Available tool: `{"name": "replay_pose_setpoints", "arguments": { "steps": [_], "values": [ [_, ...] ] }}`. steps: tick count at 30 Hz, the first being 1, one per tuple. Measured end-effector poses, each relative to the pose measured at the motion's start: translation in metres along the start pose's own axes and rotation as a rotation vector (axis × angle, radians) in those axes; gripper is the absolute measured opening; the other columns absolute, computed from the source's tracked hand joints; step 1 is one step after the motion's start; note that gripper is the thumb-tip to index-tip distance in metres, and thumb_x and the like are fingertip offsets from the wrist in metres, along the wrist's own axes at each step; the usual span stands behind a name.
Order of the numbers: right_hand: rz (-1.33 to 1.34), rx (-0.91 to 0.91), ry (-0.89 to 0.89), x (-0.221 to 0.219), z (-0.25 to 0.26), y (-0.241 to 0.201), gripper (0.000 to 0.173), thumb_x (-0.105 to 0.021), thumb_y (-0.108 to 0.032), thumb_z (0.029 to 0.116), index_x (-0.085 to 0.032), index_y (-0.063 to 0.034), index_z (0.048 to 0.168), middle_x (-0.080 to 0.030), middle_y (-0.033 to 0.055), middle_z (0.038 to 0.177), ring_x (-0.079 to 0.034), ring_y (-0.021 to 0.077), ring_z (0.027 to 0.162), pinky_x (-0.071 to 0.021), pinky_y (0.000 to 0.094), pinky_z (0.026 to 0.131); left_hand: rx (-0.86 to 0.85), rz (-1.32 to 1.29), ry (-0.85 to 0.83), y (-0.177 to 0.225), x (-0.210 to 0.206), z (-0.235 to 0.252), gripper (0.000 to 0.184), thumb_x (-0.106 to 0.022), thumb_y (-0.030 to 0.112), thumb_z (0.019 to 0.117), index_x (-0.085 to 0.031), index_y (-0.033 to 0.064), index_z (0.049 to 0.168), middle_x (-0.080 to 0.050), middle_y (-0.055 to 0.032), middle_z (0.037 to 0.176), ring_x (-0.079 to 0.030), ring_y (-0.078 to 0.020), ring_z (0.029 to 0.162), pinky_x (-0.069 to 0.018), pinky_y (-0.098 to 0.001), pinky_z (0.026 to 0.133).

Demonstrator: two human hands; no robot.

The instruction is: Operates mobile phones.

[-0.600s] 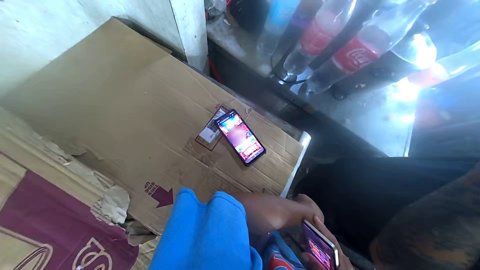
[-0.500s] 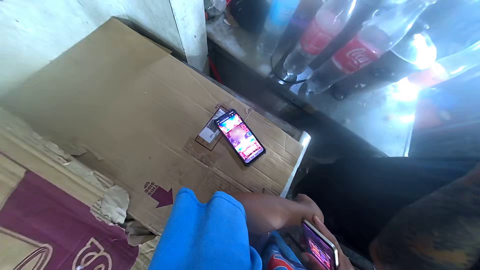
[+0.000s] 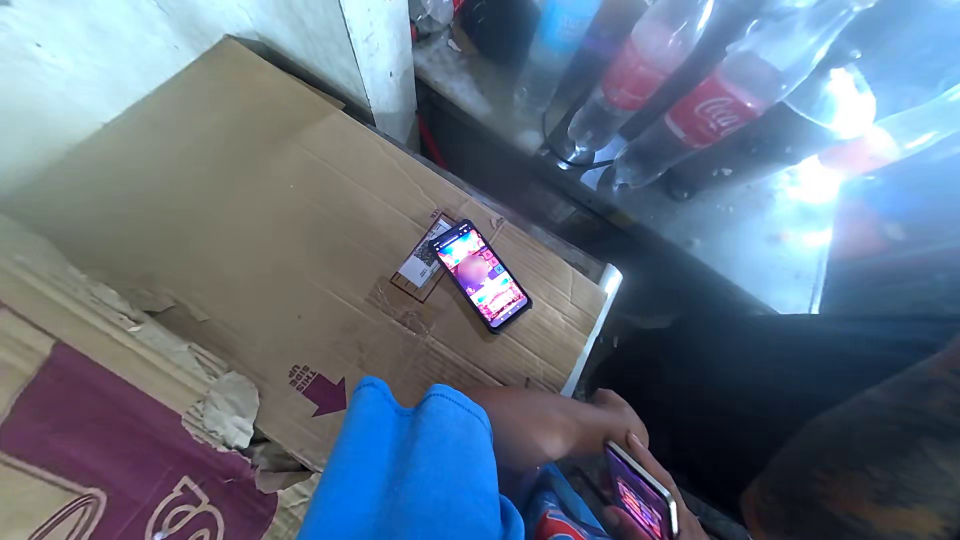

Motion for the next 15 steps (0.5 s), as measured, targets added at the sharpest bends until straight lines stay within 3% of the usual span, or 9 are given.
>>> {"name": "replay_pose_setpoints", "arguments": {
  "steps": [5, 8, 11, 15],
  "values": [
    [-0.004, 0.012, 0.001, 0.0, 0.0, -0.001, 0.084, -0.075, -0.018, 0.0948, -0.024, 0.0006, 0.16, -0.063, 0.0175, 0.133, -0.069, 0.0193, 0.112, -0.0584, 0.0422, 0.1, -0.034, -0.001, 0.004, 0.005, 0.003, -0.01, 0.018, -0.061, 0.013, 0.0987, -0.068, -0.0032, 0.101, -0.067, -0.0214, 0.102, -0.065, -0.0385, 0.096, -0.0481, -0.0579, 0.072],
    [-0.059, 0.035, -0.007, -0.001, 0.002, -0.009, 0.083, -0.072, -0.019, 0.0964, -0.023, 0.0169, 0.153, -0.06, 0.0255, 0.137, -0.066, 0.0164, 0.118, -0.0543, 0.0358, 0.106, 0.031, 0.024, -0.076, 0.001, -0.005, 0.005, 0.019, -0.06, 0.014, 0.0989, -0.068, -0.0029, 0.101, -0.066, -0.0225, 0.102, -0.065, -0.0399, 0.096, -0.0484, -0.0582, 0.071],
    [-0.031, 0.004, 0.009, 0.0, -0.001, -0.005, 0.084, -0.075, -0.019, 0.0946, -0.025, 0.0039, 0.158, -0.063, 0.0176, 0.134, -0.069, 0.0173, 0.111, -0.0591, 0.0395, 0.099, 0.01, 0.019, -0.05, 0.003, -0.001, -0.002, 0.021, -0.059, 0.016, 0.1005, -0.068, -0.0032, 0.103, -0.066, -0.0226, 0.103, -0.065, -0.0397, 0.098, -0.0487, -0.0581, 0.072],
    [-0.022, 0.001, 0.0, -0.001, -0.002, -0.002, 0.085, -0.075, -0.02, 0.0949, -0.024, 0.0005, 0.16, -0.063, 0.0164, 0.135, -0.069, 0.0184, 0.111, -0.0594, 0.0413, 0.098, -0.04, -0.103, 0.046, 0.002, 0.003, -0.02, 0.018, -0.061, 0.014, 0.0994, -0.068, -0.0022, 0.105, -0.068, -0.0197, 0.105, -0.066, -0.035, 0.099, -0.0494, -0.0562, 0.078]
  ]
}}
Point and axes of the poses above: each hand's wrist, its own z-axis towards the middle knuckle, its own x-axis out of the back of the hand, y = z × x, the point moved 10 cm from there along z, towards the middle knuckle
